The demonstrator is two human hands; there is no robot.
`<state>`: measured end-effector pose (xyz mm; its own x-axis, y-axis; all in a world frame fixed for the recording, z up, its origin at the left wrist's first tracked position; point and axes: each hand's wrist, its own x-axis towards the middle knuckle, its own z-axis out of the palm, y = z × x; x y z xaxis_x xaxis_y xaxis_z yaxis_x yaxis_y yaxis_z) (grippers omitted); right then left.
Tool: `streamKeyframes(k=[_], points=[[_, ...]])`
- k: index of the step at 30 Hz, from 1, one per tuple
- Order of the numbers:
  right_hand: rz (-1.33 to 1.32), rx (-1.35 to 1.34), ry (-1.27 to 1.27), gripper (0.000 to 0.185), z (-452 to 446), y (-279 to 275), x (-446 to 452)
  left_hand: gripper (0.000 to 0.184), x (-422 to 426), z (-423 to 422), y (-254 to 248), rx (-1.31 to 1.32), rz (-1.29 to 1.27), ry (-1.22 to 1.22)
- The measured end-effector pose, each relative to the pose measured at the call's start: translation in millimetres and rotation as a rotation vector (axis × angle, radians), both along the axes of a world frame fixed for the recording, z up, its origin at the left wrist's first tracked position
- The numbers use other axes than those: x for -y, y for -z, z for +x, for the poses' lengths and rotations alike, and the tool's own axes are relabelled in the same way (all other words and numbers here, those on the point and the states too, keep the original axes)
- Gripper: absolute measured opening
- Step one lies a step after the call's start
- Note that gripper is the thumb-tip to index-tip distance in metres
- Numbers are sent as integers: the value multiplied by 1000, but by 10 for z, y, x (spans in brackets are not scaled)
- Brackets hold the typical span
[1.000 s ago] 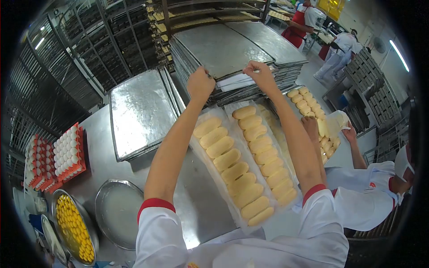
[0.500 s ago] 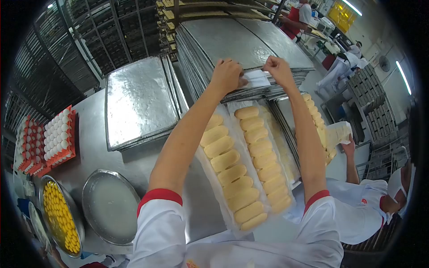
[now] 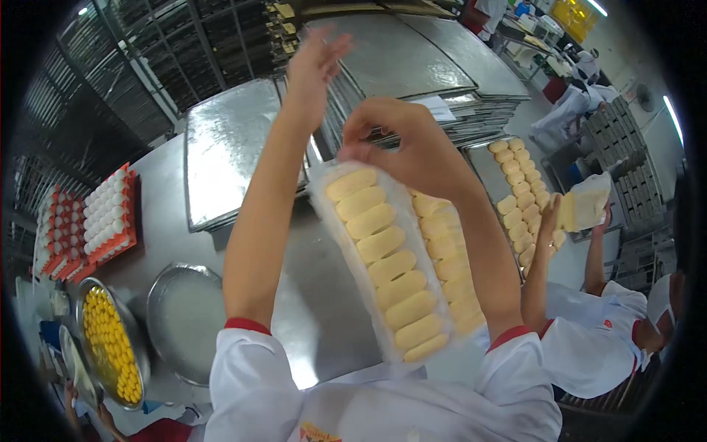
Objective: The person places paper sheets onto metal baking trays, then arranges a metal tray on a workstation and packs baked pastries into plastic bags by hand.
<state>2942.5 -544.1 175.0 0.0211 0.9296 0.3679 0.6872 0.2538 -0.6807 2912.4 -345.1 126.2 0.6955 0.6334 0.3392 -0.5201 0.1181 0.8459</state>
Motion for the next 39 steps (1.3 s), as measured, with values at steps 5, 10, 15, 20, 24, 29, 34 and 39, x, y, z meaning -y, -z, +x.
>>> streamKeyframes(k=[5,10,15,20,24,29,34,39], points=[[-117,-121,-82,37,-513,541,-212,62,434,-1712,-71,124,13,-245],[-122,464,-362,23,-1596,1331,-304,47,1025,-3128,265,-222,225,-829],[-125,1398,-407,26,-2335,2307,-274,37,1710,-3931,466,-448,246,-1060],[-214,1459,-604,40,-2409,2594,317,29,2244,-4352,761,-557,254,-1194],[-645,1029,-838,44,-2044,2220,-331,25,2391,-4473,972,-624,170,-1165],[-1639,333,-660,40,-2111,2618,-426,23,2384,-4608,1093,-622,72,-1091],[-720,1034,-314,42,-2064,2545,-496,25,2404,-4616,1028,-739,107,-1038],[-935,1231,-151,87,-2329,3161,256,28,2383,-4446,1042,-739,175,-1041]])
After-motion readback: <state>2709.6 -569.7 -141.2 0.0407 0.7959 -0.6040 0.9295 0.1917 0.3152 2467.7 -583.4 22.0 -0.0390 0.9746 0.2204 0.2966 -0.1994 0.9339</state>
